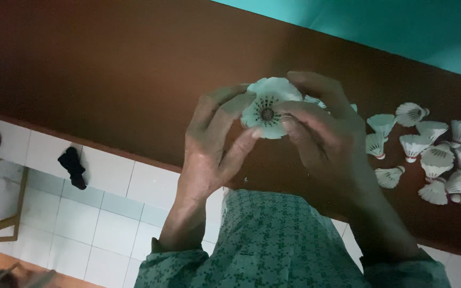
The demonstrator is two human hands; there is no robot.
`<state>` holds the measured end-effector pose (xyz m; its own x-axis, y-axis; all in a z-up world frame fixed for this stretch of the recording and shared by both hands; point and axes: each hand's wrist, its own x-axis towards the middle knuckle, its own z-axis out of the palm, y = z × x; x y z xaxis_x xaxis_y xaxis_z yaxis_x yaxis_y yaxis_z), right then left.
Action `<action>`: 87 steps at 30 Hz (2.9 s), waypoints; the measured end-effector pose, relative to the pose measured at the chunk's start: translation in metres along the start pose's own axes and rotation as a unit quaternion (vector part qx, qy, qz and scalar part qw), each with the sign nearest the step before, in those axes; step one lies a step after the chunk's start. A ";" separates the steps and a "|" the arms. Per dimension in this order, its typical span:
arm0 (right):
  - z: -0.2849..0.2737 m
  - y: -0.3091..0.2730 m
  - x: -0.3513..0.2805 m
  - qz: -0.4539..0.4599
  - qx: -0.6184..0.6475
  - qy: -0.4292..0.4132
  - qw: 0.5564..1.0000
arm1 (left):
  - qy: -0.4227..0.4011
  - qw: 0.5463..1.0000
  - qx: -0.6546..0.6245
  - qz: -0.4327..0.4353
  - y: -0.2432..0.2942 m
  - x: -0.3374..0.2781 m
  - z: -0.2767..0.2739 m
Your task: Inspecting and sorting badminton shuttlecocks on a table and placing them into a tube.
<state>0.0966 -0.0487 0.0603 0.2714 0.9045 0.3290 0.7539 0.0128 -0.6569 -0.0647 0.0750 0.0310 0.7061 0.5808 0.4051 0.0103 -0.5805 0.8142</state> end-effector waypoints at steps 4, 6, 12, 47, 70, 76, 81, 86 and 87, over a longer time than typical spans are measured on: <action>-0.001 -0.018 0.004 0.093 0.039 -0.030 0.994 | 0.014 0.999 -0.020 -0.036 0.015 0.008 -0.005; 0.001 -0.007 0.004 0.003 0.016 -0.031 0.999 | 0.029 0.999 -0.022 -0.036 0.013 0.007 -0.004; -0.003 -0.023 0.010 -0.006 -0.038 -0.039 0.998 | 0.031 0.998 -0.015 -0.043 0.011 0.006 -0.003; 0.017 0.009 0.003 0.016 -0.202 -0.151 0.968 | -0.118 0.975 0.180 0.060 0.004 0.013 -0.009; -0.038 0.090 -0.127 0.114 -0.109 0.235 0.959 | -0.134 0.990 -0.043 0.006 0.057 -0.048 0.014; -0.001 0.169 -0.176 0.236 -0.091 0.234 0.939 | -0.194 0.971 -0.088 0.113 -0.043 -0.060 0.152; 0.080 0.246 -0.203 0.367 -0.116 0.107 0.917 | -0.209 0.969 -0.105 -0.080 -0.141 -0.079 0.214; 0.118 0.280 -0.161 0.195 -0.318 0.089 0.923 | -0.127 0.967 -0.143 -0.169 -0.256 -0.117 0.295; 0.113 0.269 -0.142 0.168 -0.307 0.051 0.935 | -0.081 0.959 -0.188 -0.194 -0.288 -0.126 0.317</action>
<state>0.1931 -0.1259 -0.2397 0.5865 0.7680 0.2573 0.8090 -0.5402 -0.2317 0.0679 -0.0117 -0.3861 0.8017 0.5977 -0.0035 0.0596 -0.0742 0.9955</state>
